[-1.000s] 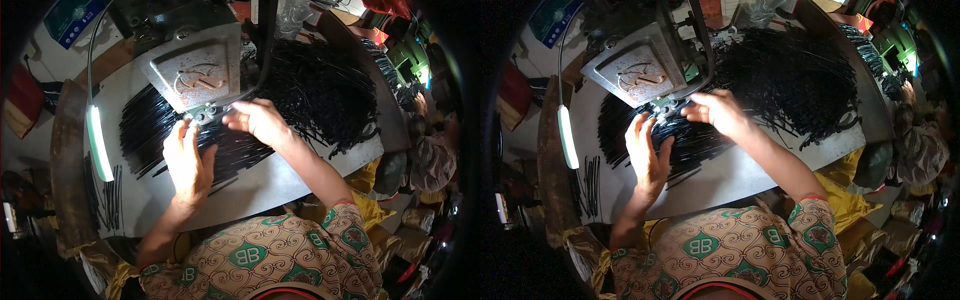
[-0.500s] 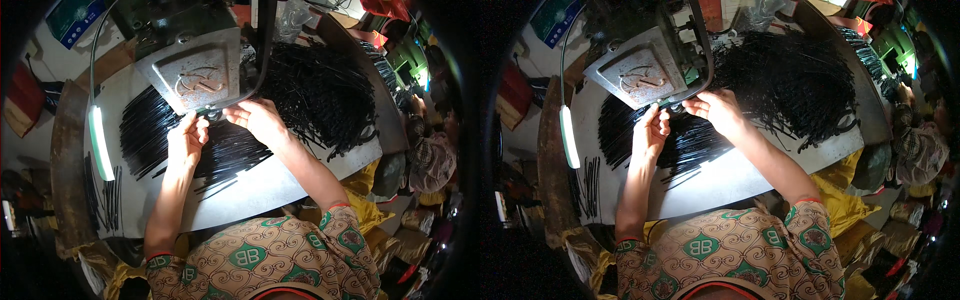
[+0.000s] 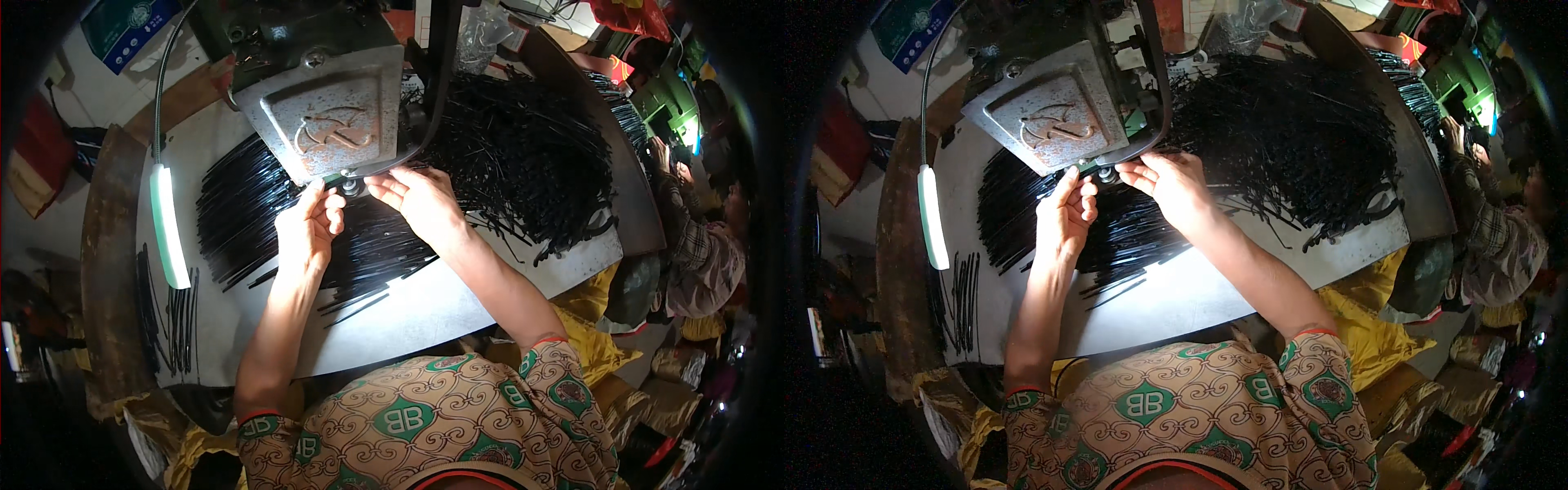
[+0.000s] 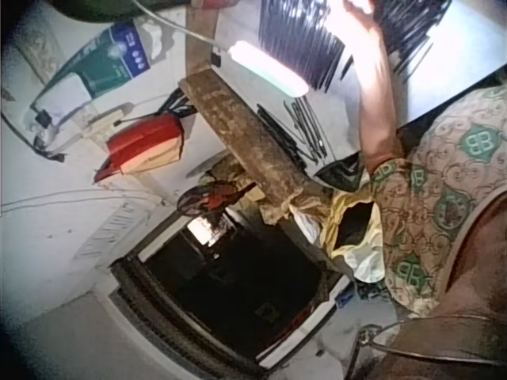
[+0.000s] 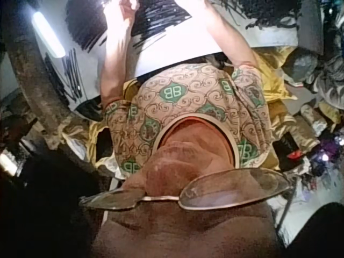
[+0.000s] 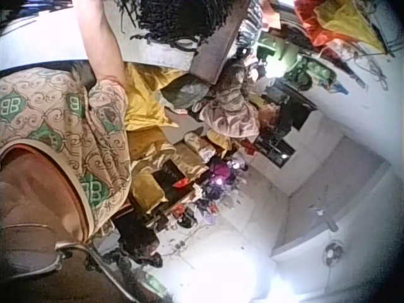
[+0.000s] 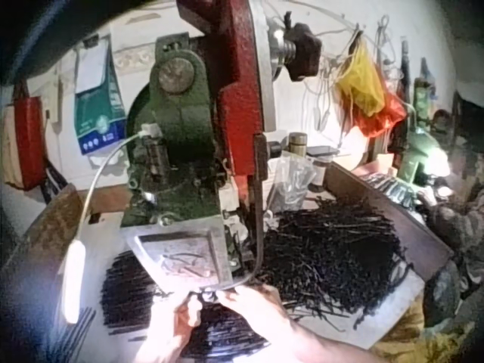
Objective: Gathering black wire pieces and placing them into a machine to bundle or fasten them together.
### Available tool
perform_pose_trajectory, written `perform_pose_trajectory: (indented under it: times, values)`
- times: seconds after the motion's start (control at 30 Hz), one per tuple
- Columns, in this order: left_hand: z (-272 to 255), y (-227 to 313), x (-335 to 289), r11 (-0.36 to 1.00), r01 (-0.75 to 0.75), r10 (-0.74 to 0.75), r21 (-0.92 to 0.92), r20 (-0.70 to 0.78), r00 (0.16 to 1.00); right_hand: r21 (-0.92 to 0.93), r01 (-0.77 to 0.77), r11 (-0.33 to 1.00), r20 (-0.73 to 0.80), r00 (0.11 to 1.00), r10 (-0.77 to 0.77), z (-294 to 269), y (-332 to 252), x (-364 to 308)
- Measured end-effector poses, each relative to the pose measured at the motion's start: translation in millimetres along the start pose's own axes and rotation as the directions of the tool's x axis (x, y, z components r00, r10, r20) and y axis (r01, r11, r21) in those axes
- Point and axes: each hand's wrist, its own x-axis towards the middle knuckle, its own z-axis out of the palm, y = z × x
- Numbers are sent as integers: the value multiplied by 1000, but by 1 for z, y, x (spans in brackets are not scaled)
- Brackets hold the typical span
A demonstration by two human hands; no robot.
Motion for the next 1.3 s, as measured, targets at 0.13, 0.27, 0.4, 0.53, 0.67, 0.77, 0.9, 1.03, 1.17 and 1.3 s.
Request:
perform_pose_trajectory:
  times: [0.13,0.27,0.4,0.53,0.67,0.77,0.9,1.03,1.17,1.3]
  values:
    - [2,-2,0,999,18,-18,-35,-7,1000,-8,22,1000,40,999,-22,-2,2,2]
    - [0,-2,-2,999,29,-31,-45,-39,999,-61,26,998,50,998,-23,1,0,-1]
    - [-1,-1,-5,999,26,-26,-46,-8,1000,-71,23,997,63,998,-18,0,1,0]
    - [6,-2,-5,999,24,-26,-39,-38,999,-88,38,995,34,999,-35,-2,1,2]
    - [0,-1,-6,997,49,-52,-62,-43,998,-82,36,996,68,997,-30,0,0,-2]
    - [-4,-4,-3,997,46,-46,-65,-3,999,-64,38,997,49,998,-35,0,1,-1]
    - [1,-4,-2,997,57,-58,-56,-20,998,-63,50,997,8,999,-50,-1,2,-1]
    - [6,-2,-7,1000,-9,8,-19,-23,1000,-31,50,998,19,999,-50,-2,1,0]
    - [1,-1,-3,1000,6,-5,-6,4,1000,-43,47,998,17,999,-46,0,1,1]
    - [1,-3,-1,1000,2,-2,-14,-14,1000,-51,76,996,33,997,-74,0,4,3]
